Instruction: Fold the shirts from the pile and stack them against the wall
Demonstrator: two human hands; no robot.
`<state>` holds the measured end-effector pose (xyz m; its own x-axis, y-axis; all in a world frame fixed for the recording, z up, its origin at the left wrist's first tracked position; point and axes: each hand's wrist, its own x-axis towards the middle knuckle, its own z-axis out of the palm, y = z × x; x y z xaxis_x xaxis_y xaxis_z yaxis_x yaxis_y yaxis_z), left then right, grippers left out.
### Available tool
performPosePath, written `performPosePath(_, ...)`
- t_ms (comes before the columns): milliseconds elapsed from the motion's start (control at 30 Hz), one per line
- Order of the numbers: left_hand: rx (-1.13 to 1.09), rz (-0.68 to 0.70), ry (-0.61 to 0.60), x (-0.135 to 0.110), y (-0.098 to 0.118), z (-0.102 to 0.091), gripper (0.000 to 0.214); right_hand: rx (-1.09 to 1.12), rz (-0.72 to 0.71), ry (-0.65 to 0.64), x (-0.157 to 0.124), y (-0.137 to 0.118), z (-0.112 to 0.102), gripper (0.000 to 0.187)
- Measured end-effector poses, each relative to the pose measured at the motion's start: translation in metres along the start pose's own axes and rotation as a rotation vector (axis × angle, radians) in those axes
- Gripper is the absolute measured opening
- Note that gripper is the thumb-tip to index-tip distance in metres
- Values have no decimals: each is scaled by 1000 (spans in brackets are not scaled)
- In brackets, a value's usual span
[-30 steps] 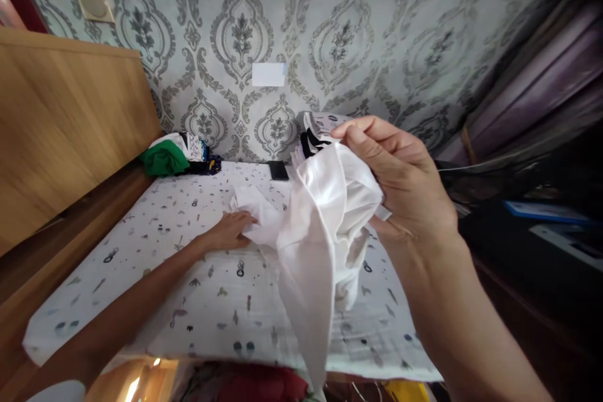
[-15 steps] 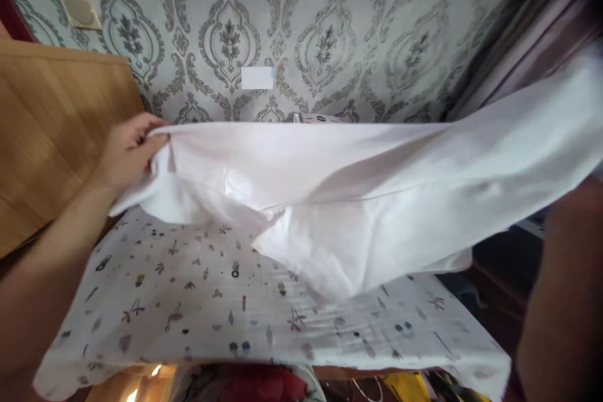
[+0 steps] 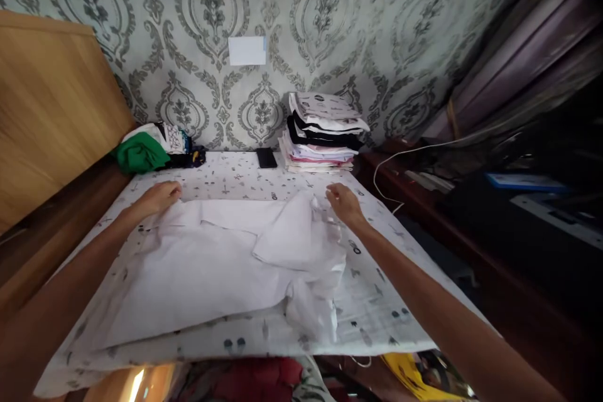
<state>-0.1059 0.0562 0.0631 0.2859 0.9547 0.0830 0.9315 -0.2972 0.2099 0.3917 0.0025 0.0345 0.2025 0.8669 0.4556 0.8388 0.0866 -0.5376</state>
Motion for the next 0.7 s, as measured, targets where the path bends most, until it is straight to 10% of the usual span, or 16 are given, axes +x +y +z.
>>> performPosePath(333, -14, 175, -203, -52, -30, 33, 74, -33, -334, -904, -65, -39, -32, 70)
performPosePath(533, -10, 111, -38, -59, -28, 38, 47, -16, -353, -848, -67, -50, -18, 15)
performPosePath(700, -185, -32, 133, -42, -22, 20, 38, 554, 65, -696, -36, -43, -10, 12)
